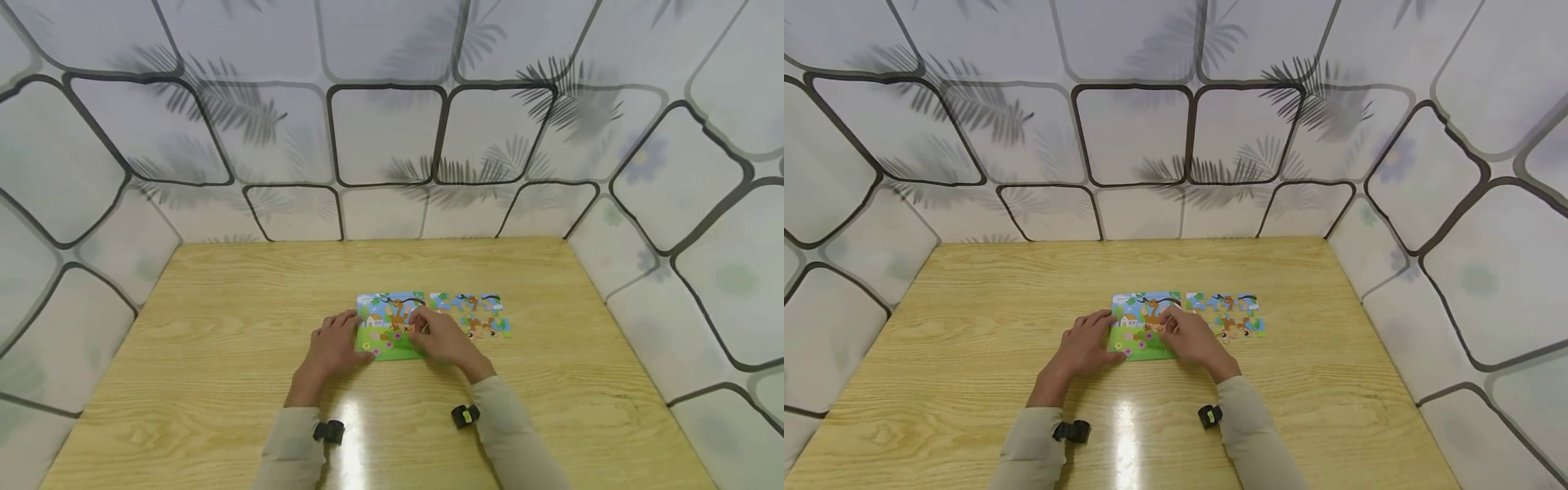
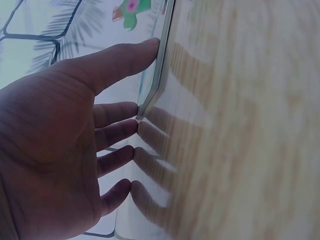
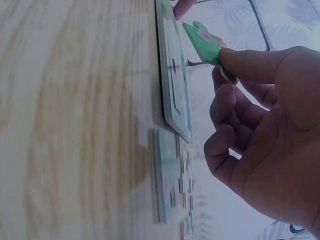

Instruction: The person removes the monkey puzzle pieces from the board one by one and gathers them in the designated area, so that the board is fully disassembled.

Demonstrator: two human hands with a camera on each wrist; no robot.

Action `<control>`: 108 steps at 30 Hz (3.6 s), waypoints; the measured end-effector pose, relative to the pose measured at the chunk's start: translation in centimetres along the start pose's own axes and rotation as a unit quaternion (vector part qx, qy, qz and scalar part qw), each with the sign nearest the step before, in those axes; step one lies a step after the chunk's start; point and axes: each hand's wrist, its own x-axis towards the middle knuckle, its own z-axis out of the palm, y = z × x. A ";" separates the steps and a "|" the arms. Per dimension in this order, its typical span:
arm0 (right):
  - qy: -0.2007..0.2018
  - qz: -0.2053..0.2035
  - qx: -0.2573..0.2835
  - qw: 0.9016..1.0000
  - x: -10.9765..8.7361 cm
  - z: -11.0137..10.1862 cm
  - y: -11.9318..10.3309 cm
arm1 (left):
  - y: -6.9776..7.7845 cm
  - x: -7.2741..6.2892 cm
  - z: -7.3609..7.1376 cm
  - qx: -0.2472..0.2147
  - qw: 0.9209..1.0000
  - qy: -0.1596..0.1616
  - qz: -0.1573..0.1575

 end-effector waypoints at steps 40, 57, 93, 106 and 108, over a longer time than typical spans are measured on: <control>0.104 0.119 -0.020 0.987 -7.0 -4.8 6.1 | 0.1 -0.1 0.2 -0.016 1.000 -0.006 0.002; 0.087 0.167 -0.071 0.980 -7.6 -5.1 6.7 | 0.1 -0.1 0.1 -0.011 1.000 -0.006 -0.001; 0.007 0.063 -0.111 0.992 -1.4 -0.7 -0.1 | -0.1 -0.3 0.3 -0.013 1.000 -0.001 -0.001; -0.006 0.084 -0.164 0.983 -0.9 0.3 -0.1 | -0.1 -0.2 0.3 -0.014 1.000 -0.004 -0.001; -0.005 0.088 -0.160 0.983 -0.9 0.3 -0.1 | -0.1 -0.1 0.3 -0.013 1.000 -0.005 -0.001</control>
